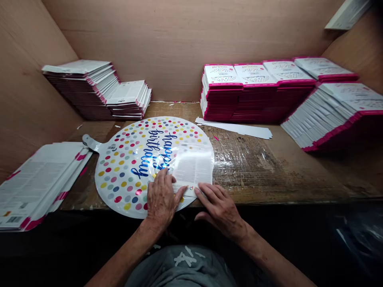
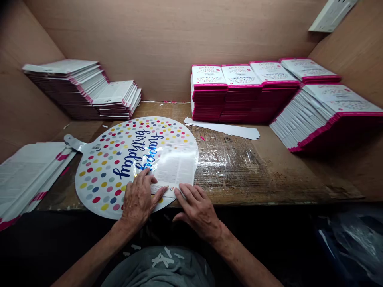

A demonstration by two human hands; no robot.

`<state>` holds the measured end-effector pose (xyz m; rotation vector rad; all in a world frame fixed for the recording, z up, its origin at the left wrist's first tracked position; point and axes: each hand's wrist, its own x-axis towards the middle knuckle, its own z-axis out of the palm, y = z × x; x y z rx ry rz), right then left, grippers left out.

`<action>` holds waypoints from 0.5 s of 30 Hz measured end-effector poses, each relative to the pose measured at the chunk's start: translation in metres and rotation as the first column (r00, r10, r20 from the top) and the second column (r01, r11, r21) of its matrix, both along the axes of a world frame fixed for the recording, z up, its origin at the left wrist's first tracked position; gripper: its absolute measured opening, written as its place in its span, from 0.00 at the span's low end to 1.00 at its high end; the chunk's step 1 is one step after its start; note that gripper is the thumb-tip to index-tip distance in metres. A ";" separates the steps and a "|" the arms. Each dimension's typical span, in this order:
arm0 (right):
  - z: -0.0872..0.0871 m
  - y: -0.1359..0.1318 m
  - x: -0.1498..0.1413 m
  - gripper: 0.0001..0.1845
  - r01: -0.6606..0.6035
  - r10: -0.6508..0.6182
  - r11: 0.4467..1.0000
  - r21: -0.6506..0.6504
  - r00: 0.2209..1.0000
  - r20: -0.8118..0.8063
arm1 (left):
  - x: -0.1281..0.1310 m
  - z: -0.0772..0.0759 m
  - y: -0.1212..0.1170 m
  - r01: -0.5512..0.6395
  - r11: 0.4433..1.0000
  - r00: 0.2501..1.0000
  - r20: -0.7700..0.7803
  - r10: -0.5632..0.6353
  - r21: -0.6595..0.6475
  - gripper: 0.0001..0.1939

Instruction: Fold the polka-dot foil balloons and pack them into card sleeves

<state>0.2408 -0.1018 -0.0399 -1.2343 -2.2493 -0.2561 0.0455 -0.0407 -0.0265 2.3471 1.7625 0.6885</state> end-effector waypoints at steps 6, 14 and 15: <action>0.010 -0.008 0.009 0.15 -0.002 0.037 0.989 0.145 0.971 -0.238 | 0.002 0.020 -0.019 0.003 0.939 0.795 0.570 0.206 -0.343 0.28; 0.032 0.050 -0.040 0.11 0.052 -0.046 0.998 0.030 0.982 -0.181 | -0.003 0.035 0.006 0.331 0.757 0.100 0.819 0.565 -0.563 0.27; 0.035 0.056 -0.047 0.11 0.079 -0.081 0.997 -0.017 0.984 -0.159 | -0.004 0.033 0.009 0.311 0.775 0.071 0.826 0.559 -0.550 0.28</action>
